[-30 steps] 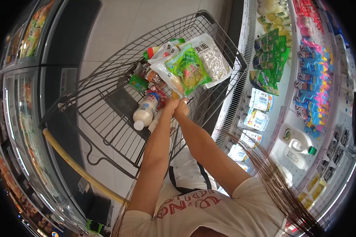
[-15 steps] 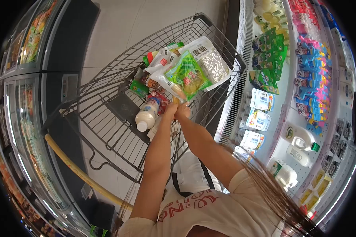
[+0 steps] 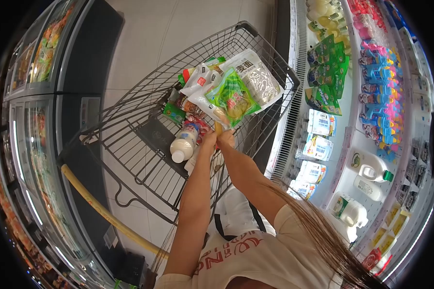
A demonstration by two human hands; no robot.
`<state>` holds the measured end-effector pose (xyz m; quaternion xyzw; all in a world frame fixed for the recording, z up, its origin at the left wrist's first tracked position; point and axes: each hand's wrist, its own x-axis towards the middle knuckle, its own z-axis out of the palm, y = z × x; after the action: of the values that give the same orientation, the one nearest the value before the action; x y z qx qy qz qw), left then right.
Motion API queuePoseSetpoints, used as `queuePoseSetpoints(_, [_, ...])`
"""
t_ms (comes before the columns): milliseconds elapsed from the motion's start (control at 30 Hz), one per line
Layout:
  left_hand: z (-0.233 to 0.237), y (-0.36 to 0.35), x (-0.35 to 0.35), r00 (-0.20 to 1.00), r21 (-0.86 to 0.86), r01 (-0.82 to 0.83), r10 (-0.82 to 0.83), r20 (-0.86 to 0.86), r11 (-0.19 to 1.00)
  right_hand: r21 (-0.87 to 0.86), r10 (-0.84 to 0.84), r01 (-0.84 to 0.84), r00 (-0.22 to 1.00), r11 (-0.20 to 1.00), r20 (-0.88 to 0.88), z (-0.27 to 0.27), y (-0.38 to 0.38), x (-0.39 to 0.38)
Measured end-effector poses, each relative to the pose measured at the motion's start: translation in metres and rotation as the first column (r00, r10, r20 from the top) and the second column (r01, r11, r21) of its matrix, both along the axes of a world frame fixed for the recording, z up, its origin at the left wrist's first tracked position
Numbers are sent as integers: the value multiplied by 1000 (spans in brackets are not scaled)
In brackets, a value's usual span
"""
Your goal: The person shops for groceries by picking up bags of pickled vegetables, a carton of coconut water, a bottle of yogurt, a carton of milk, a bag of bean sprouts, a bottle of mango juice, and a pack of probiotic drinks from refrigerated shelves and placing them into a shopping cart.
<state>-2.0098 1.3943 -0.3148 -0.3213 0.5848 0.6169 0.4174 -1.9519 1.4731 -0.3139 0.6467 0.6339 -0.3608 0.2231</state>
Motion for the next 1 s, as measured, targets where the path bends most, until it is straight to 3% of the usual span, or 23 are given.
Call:
queuePoseSetpoints(33, [3,-2,0,999,-34,-39,39,13,999,-7,11,-11,1000,1000,1,2,-1,0])
queuePoseSetpoints(67, [-38,-10,5,999,109,37,-36,-7,993,-14,24,-24,1000,1000,4,1,-2,-2])
queuePoseSetpoints(200, [-31,-8,8,996,44,-85,83,43,995,-29,41,-41,999,999,-1,3,3,9])
queuePoseSetpoints(300, [-87,-19,32,990,120,-128,119,82,985,-43,55,-55,998,998,8,6,5,15])
queuePoseSetpoints(333, [-90,-13,35,971,65,-237,234,54,969,-49,58,-58,998,997,0,6,5,12])
queuePoseSetpoints(367, [-96,-12,37,979,30,-203,202,12,979,-54,62,-62,998,997,-8,3,6,6])
queuePoseSetpoints(433, [-58,-9,25,990,-35,-134,133,-40,990,-61,56,-56,998,997,-8,-4,9,6])
queuePoseSetpoints(467, [-90,-10,30,988,25,-156,156,3,987,-68,52,-53,999,996,-17,-6,10,1])
queuePoseSetpoints(567, [-52,1,10,998,-71,-39,43,52,997,-105,45,-53,996,993,-76,-25,6,-17])
queuePoseSetpoints(700, [-58,10,17,989,-288,-77,37,-142,955,-186,14,-45,986,981,-168,-24,-3,-33])
queuePoseSetpoints(800, [-45,3,15,986,-125,-168,165,-35,978,-248,-37,-20,974,968,-222,-18,-4,-31])
queuePoseSetpoints(900, [-56,-7,13,995,-75,-101,98,-36,992,-312,-81,-8,959,950,-272,-4,-9,-36])
queuePoseSetpoints(933, [-32,-6,9,986,-65,-156,152,-71,986,-325,-93,-6,953,946,-289,0,-12,-35])
queuePoseSetpoints(1000, [-6,-12,-5,990,-111,-93,80,-117,989,-340,-109,-11,937,940,-332,5,-20,-35])
